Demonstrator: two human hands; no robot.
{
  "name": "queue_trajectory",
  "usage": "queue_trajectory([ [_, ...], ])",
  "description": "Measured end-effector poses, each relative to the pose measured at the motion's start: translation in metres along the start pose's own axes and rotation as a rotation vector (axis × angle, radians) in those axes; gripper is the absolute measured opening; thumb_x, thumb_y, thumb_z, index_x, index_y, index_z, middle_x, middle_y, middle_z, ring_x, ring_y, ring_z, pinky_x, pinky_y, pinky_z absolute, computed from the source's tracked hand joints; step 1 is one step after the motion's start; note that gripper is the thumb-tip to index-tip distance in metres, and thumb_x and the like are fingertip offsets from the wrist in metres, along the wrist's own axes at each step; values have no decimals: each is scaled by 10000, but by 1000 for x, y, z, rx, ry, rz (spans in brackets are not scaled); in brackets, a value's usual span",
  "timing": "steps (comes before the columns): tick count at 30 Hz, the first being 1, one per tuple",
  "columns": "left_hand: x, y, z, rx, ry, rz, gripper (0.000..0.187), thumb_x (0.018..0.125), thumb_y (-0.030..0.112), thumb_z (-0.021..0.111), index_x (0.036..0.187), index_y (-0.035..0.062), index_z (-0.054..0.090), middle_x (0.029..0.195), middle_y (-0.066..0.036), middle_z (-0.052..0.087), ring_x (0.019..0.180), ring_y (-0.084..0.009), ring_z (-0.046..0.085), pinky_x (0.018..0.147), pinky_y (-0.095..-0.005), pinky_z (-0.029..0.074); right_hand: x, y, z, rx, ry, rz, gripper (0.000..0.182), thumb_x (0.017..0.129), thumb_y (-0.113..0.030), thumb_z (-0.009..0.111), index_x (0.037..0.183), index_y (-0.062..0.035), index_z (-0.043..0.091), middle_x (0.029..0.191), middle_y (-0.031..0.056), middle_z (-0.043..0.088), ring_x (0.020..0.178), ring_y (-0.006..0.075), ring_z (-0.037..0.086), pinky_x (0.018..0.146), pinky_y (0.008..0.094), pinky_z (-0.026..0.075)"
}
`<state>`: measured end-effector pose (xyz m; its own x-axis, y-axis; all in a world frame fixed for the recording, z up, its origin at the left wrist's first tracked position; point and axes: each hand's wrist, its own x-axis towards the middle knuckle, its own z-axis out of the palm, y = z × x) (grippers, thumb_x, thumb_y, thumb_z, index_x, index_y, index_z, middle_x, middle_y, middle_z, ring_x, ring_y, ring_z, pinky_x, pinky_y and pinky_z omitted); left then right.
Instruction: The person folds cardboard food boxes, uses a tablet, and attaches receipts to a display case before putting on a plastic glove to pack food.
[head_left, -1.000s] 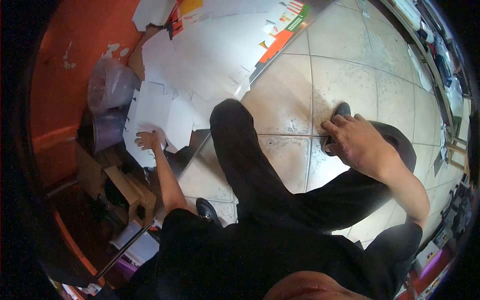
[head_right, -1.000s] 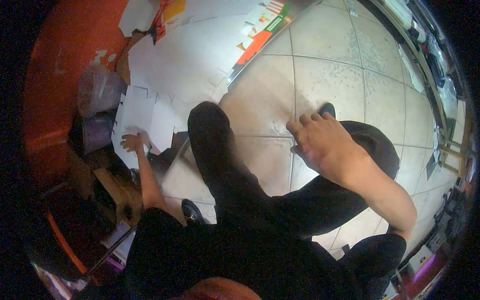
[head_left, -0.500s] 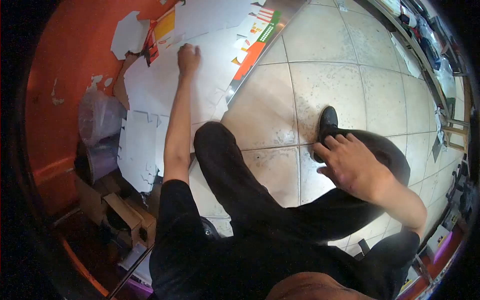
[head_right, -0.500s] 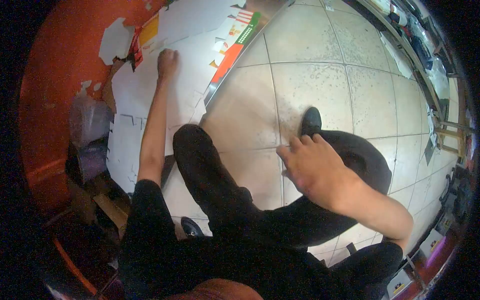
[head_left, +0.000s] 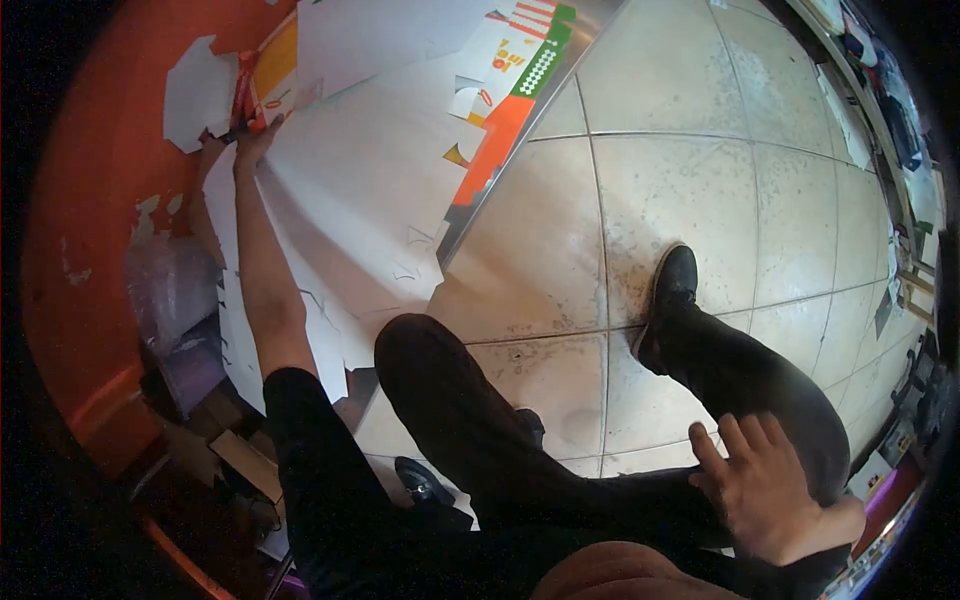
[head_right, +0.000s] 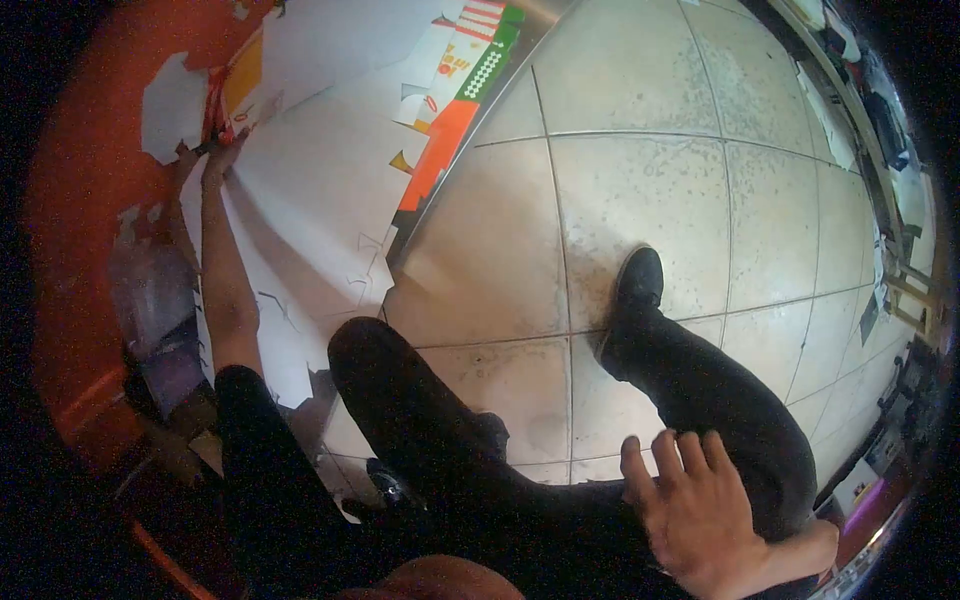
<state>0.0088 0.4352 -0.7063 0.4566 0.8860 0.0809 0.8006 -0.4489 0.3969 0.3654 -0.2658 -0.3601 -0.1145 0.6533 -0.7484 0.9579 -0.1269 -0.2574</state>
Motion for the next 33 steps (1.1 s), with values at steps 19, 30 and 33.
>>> queue_trajectory([
  [19,30,33,-67,95,562,-306,546,846,483,638,894,-61,652,860,-208,681,837,-328,661,756,-409,506,7,-19,-11,-30,4,-91,470,858,-256,636,1249,-38,492,1051,181,551,961,299,535,880,420,412],
  [30,38,66,-101,391,-77,-197,730,879,610,481,1090,-72,636,1121,-267,628,1007,-376,634,866,-431,468,-5,-9,-10,42,-103,-125,491,878,-153,534,1317,30,413,1179,232,525,1165,343,491,1001,463,365],
  [33,14,39,-42,243,-248,-359,880,808,701,480,1193,-84,577,1258,-299,539,1171,-404,533,996,-431,380,-5,-6,-4,77,-141,-120,506,870,-152,549,1321,29,407,1174,234,525,1163,347,489,1004,465,362],
])
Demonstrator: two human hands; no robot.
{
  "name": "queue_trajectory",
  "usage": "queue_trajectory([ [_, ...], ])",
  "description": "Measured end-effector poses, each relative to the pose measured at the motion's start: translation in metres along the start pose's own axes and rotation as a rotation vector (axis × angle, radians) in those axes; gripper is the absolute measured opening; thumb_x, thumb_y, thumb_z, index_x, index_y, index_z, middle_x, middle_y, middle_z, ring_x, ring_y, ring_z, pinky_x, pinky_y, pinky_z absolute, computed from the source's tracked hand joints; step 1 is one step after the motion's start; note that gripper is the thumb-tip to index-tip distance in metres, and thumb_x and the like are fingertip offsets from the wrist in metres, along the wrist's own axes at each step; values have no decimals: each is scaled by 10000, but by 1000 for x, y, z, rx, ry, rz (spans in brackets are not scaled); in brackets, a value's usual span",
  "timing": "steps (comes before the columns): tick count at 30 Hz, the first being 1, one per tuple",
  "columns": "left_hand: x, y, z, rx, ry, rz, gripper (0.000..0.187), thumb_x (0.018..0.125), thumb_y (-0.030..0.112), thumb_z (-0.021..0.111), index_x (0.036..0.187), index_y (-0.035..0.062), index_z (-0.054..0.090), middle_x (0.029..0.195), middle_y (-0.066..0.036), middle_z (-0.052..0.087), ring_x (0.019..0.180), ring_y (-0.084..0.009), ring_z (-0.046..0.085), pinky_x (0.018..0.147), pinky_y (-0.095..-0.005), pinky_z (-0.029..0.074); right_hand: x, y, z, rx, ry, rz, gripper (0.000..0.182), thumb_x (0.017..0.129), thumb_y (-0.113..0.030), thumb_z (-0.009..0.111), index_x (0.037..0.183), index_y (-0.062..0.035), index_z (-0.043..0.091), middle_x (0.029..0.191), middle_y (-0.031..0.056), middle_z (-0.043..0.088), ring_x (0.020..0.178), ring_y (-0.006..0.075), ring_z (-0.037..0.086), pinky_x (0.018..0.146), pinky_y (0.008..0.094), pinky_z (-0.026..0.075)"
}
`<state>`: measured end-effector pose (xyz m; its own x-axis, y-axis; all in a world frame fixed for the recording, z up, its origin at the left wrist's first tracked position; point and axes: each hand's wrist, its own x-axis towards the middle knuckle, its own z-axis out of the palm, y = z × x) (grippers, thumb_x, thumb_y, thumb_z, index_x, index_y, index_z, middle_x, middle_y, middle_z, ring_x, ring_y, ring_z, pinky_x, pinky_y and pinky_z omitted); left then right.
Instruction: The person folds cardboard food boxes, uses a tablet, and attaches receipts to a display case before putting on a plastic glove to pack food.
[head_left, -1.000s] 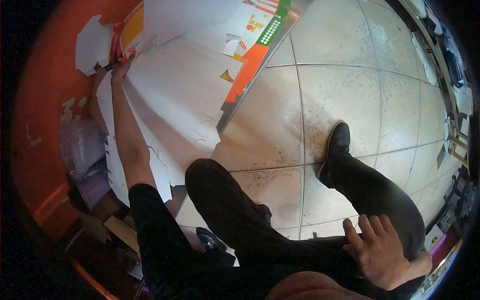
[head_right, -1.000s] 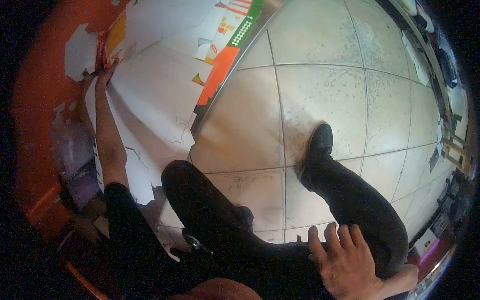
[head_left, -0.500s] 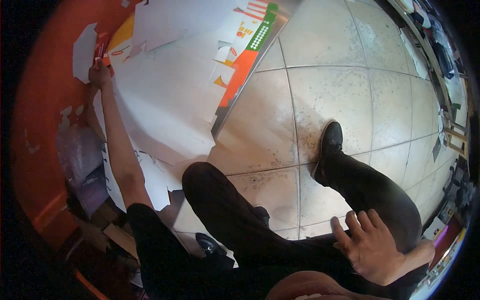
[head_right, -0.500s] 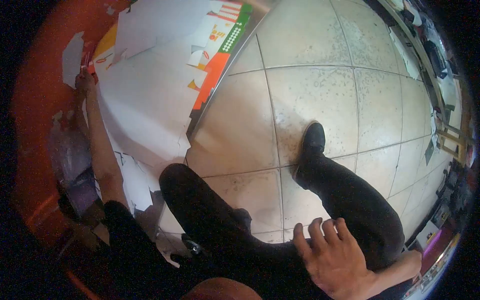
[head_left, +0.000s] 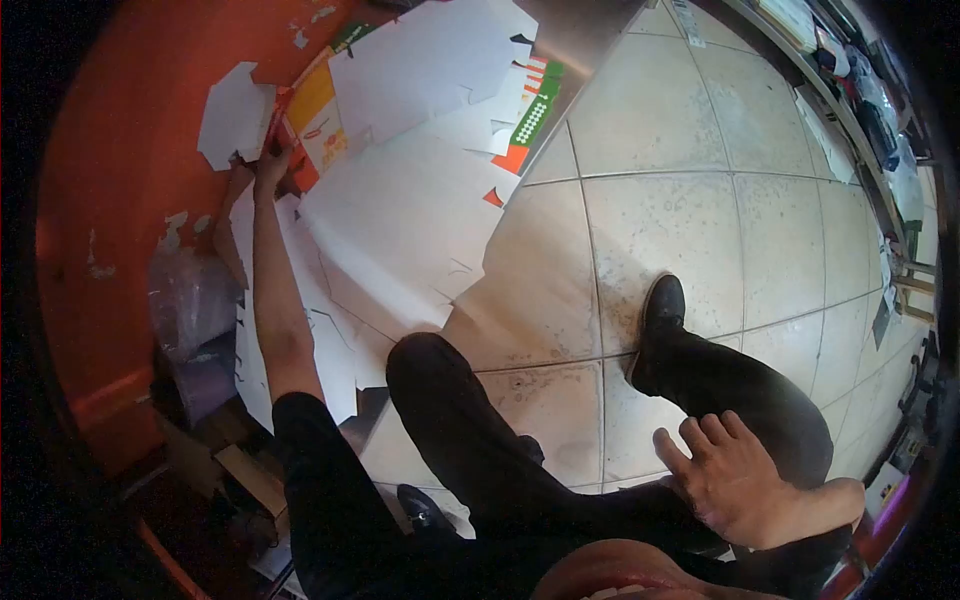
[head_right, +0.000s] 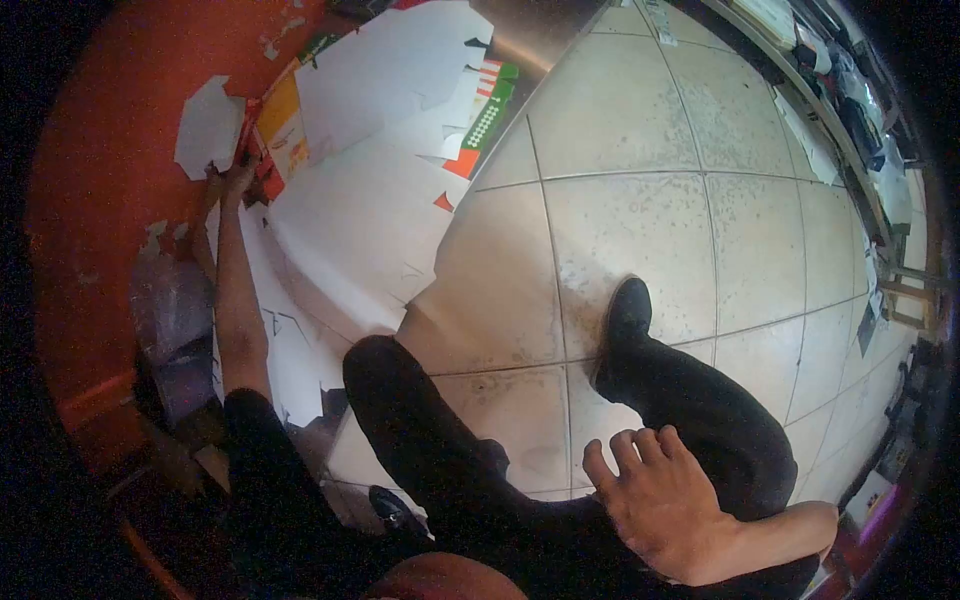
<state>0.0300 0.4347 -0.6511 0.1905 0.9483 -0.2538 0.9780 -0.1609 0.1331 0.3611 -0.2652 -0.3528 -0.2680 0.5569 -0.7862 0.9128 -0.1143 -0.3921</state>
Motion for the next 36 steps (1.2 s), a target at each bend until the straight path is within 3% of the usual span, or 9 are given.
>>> queue_trajectory([
  [3,21,-13,52,-63,194,182,930,768,703,522,1260,-86,520,1301,-300,505,1240,-369,486,1036,-394,354,1,-1,-3,-10,-14,17,502,871,-145,549,1319,33,407,1178,238,520,1163,352,487,1006,469,360],
  [6,45,-23,72,-49,-81,-170,962,755,688,555,1311,-91,457,1329,-282,489,1227,-358,495,1048,-393,350,2,-2,-5,-16,-22,15,501,872,-141,543,1320,35,404,1185,240,514,1157,355,488,1004,475,363],
  [9,87,-64,98,-298,345,202,832,734,515,722,1296,-51,487,1307,-238,518,1191,-336,518,1027,-381,384,3,-2,4,-155,103,-17,415,927,-293,544,1261,-64,453,1058,157,522,981,279,497,903,390,378],
  [14,-58,57,14,-1523,-292,-366,514,705,8,780,1156,37,537,1136,-161,586,1084,-297,568,923,-383,479,3,-4,2,-151,117,2,422,920,-294,554,1256,-52,468,1043,154,528,975,276,501,895,390,380],
  [19,-96,79,18,-1416,-208,-540,401,770,20,729,1121,24,536,1100,-171,595,998,-315,591,809,-387,530,5,-5,-2,-125,97,0,424,918,-293,561,1257,-56,464,1043,152,537,972,273,506,897,388,384],
  [24,-173,78,-29,-1536,-51,-32,252,874,128,655,1089,30,566,983,-145,607,851,-242,610,654,-350,538,7,-6,-8,-21,13,9,420,943,-195,484,1299,21,430,1133,210,545,1122,325,513,981,460,374],
  [28,-104,24,-73,-1289,156,-382,203,919,132,597,1094,33,565,944,-122,604,762,-212,603,609,-323,533,6,-8,-8,-34,23,-13,410,948,-201,481,1294,15,435,1125,206,545,1119,317,511,985,450,370],
  [34,-82,-18,-120,-1735,-156,-48,208,928,125,585,1064,-28,552,914,-116,589,714,-190,589,596,-279,534,7,-10,-12,-19,-14,21,419,950,-227,495,1298,-1,438,1149,197,546,1134,312,505,993,429,369],
  [36,-43,-43,-95,-2188,-1070,210,376,927,60,555,1243,-111,444,1183,-184,532,1076,-302,543,908,-413,510,6,-11,-6,-71,26,3,424,942,-226,507,1297,-4,440,1144,194,547,1127,311,505,988,427,373],
])
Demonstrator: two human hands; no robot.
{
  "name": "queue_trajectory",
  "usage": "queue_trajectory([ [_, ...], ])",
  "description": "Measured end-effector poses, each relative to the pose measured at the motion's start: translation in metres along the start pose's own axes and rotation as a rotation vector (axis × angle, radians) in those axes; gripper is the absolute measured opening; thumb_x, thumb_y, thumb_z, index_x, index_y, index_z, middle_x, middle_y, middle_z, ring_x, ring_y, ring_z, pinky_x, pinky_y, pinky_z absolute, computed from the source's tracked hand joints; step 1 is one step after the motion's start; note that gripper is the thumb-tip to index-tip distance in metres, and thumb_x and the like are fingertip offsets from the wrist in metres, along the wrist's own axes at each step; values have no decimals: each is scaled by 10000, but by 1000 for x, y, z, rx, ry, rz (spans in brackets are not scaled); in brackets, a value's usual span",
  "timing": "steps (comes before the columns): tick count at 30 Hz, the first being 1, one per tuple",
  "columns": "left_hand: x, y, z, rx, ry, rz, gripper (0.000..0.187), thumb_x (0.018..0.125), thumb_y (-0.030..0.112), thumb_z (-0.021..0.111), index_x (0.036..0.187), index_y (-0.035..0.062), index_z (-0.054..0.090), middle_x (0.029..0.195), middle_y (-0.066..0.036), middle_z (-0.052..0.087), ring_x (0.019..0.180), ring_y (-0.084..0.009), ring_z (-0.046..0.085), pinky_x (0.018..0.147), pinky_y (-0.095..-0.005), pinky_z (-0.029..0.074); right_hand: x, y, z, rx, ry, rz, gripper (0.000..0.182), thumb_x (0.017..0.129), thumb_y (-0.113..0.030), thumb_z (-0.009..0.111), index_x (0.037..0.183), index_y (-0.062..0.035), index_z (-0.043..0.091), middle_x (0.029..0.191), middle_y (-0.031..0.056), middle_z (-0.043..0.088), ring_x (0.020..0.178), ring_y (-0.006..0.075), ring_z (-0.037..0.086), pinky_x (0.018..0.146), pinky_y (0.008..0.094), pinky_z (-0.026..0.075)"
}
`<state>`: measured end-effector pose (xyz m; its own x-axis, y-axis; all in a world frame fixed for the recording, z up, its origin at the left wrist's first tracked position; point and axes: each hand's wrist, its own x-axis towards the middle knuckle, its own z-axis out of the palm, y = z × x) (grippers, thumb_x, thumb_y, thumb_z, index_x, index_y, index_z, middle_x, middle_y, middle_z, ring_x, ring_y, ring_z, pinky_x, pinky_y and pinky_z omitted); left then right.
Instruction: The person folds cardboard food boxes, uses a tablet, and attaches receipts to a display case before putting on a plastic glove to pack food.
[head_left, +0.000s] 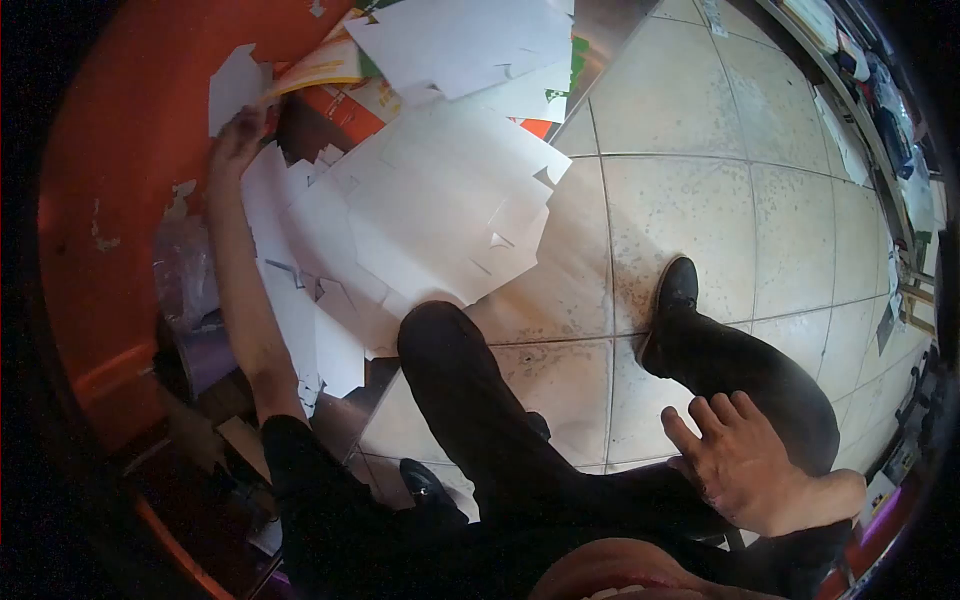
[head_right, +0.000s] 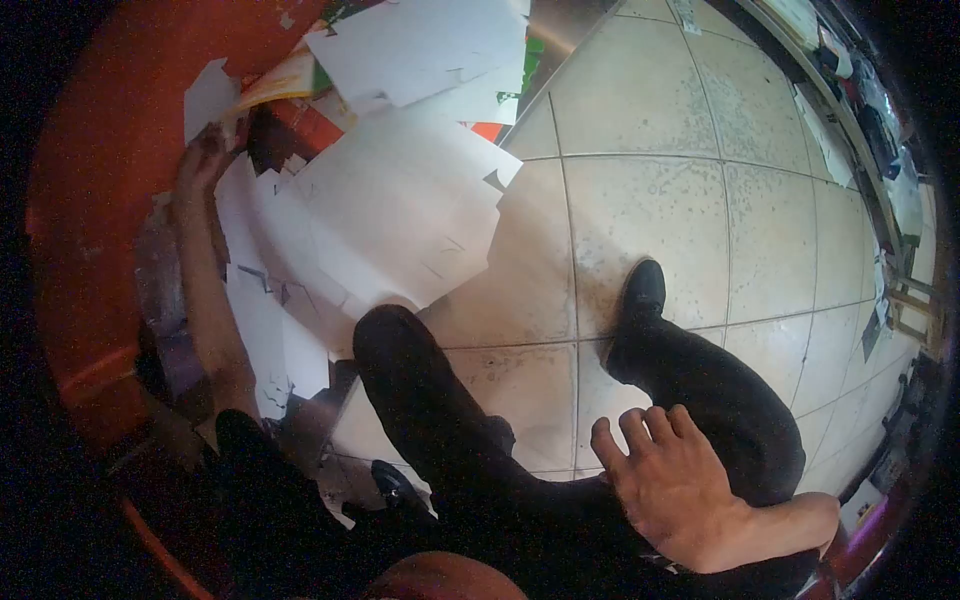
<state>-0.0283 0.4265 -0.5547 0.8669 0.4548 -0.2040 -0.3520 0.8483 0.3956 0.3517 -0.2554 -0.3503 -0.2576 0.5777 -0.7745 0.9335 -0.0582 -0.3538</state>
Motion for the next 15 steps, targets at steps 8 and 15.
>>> queue_trajectory([
  [8,47,-174,27,364,458,354,247,964,189,495,1089,-18,549,1007,-170,605,904,-233,615,751,-324,556,-1,-3,-2,18,26,9,423,923,-200,527,1292,-9,446,1123,189,551,1101,303,512,963,418,385],
  [15,79,-215,65,1631,843,337,445,914,336,544,1244,38,513,1273,-168,520,1151,-314,519,979,-429,422,4,-3,-2,13,14,11,406,932,-213,515,1275,-6,452,1094,175,555,1069,287,519,941,414,389],
])
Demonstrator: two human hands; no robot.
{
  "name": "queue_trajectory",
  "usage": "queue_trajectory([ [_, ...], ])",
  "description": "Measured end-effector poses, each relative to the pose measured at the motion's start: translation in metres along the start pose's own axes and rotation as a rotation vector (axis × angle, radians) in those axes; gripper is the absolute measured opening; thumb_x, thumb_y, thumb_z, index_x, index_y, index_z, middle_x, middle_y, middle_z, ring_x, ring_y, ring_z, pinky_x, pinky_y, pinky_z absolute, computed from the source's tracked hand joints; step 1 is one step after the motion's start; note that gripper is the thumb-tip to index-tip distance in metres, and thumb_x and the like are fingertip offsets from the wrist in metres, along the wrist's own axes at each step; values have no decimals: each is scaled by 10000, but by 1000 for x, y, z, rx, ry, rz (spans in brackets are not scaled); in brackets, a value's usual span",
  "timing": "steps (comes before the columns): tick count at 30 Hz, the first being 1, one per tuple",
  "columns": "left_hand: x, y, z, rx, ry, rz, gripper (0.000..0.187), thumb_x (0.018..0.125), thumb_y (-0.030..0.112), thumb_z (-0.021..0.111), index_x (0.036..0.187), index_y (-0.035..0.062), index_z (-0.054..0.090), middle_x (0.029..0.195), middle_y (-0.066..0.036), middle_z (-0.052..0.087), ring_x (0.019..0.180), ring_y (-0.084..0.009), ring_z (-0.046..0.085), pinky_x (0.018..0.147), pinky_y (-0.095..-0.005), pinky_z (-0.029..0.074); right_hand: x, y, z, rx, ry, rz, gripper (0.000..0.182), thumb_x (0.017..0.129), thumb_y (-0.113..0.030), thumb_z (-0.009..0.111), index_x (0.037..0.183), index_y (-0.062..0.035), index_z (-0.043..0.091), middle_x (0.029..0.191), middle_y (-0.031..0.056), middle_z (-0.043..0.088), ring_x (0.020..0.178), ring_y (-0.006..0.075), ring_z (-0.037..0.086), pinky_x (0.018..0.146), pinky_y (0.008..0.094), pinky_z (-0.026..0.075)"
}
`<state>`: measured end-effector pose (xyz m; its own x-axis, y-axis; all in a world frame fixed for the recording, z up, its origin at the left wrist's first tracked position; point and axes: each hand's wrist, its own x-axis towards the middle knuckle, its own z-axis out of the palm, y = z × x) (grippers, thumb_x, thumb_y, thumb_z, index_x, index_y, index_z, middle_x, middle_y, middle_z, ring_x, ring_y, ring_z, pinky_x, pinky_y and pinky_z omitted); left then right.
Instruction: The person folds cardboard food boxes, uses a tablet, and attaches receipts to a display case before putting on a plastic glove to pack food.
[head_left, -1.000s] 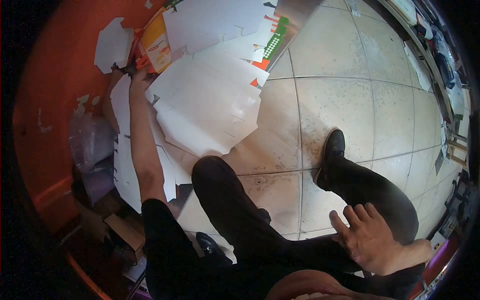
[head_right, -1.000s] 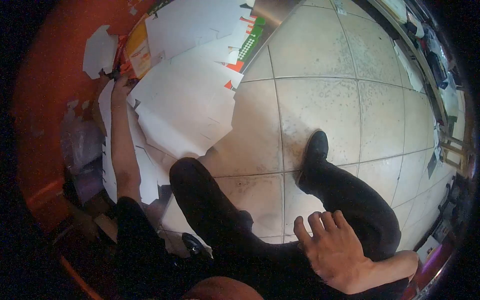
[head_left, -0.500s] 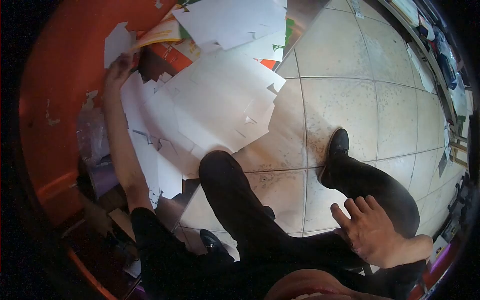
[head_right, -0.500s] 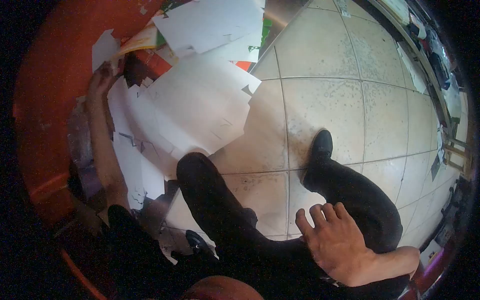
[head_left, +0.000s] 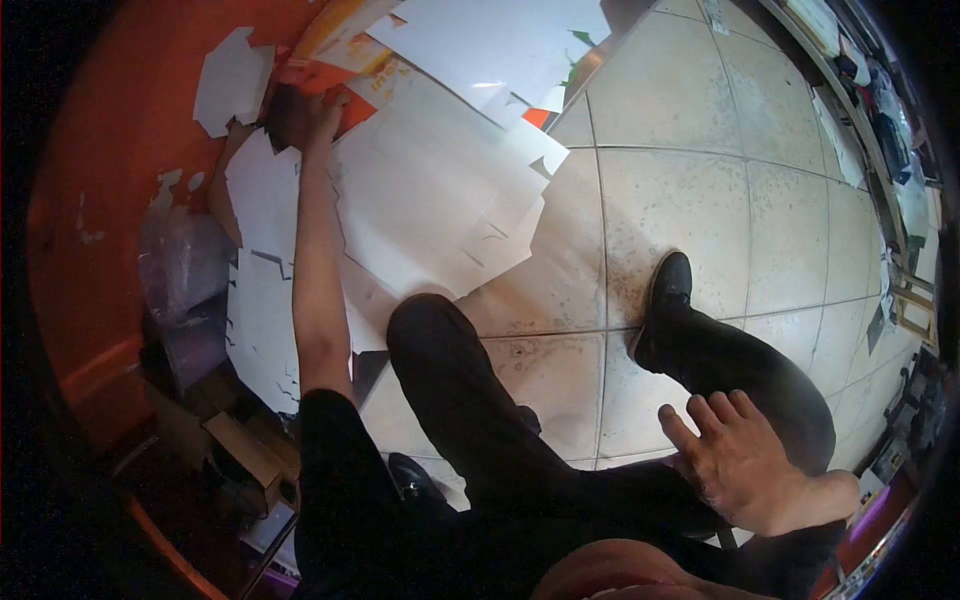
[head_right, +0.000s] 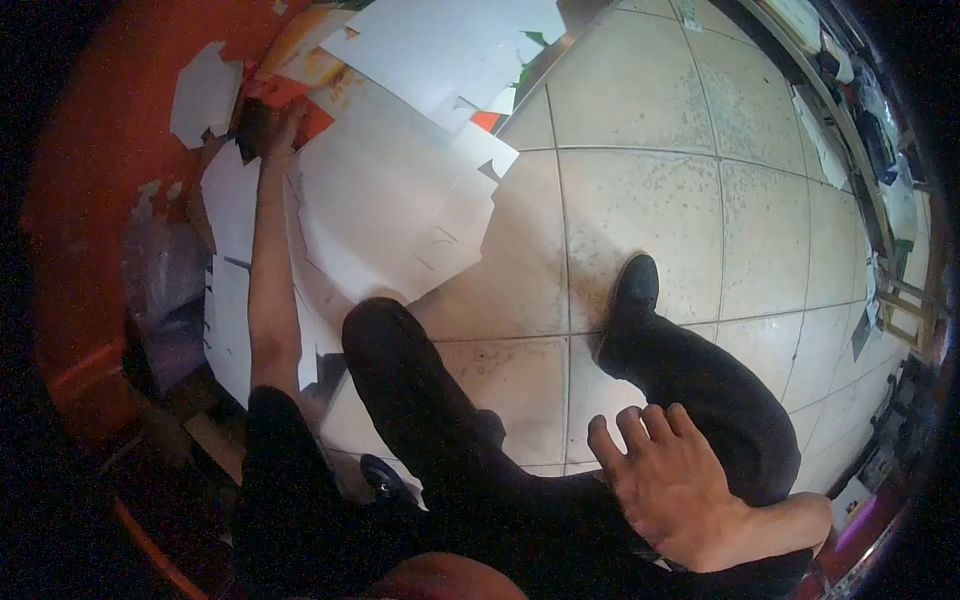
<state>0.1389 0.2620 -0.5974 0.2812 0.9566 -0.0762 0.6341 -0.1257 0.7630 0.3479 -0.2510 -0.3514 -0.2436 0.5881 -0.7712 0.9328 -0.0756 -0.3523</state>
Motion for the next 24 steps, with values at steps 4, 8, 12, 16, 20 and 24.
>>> queue_trajectory([
  [4,26,-5,15,901,129,133,531,886,393,562,1272,34,500,1303,-157,514,1167,-322,514,991,-414,405,1,1,-5,15,-21,4,404,942,-213,498,1283,-5,446,1121,185,553,1087,295,517,945,415,389],
  [8,74,-55,20,192,261,274,595,863,438,583,1285,28,498,1301,-156,524,1168,-307,520,988,-414,403,0,3,-1,13,-45,16,412,955,-214,470,1306,-2,433,1143,198,548,1125,308,510,972,427,379],
  [12,100,-84,4,-1118,-19,306,659,840,483,604,1298,23,497,1298,-154,534,1168,-292,526,985,-414,401,2,4,-4,52,-60,24,404,964,-215,453,1306,0,443,1145,202,547,1147,316,504,991,443,371],
  [16,103,-92,-3,-1082,22,296,611,839,479,583,1256,34,537,1258,-152,567,1122,-292,553,944,-410,419,2,7,4,-11,56,17,434,920,-296,561,1270,-62,455,1072,163,522,962,283,507,904,400,386],
  [20,112,-105,-9,292,296,364,538,847,459,548,1195,52,591,1205,-148,608,1062,-298,588,890,-404,445,3,4,-4,-11,60,16,456,887,-288,597,1255,-43,487,1064,162,522,944,281,506,873,399,391],
  [24,131,-125,-17,852,230,356,482,854,439,514,1135,69,644,1152,-145,648,1001,-304,622,836,-397,471,5,6,-2,-57,90,-13,481,861,-283,621,1250,-32,494,1041,163,527,925,278,509,841,391,394],
])
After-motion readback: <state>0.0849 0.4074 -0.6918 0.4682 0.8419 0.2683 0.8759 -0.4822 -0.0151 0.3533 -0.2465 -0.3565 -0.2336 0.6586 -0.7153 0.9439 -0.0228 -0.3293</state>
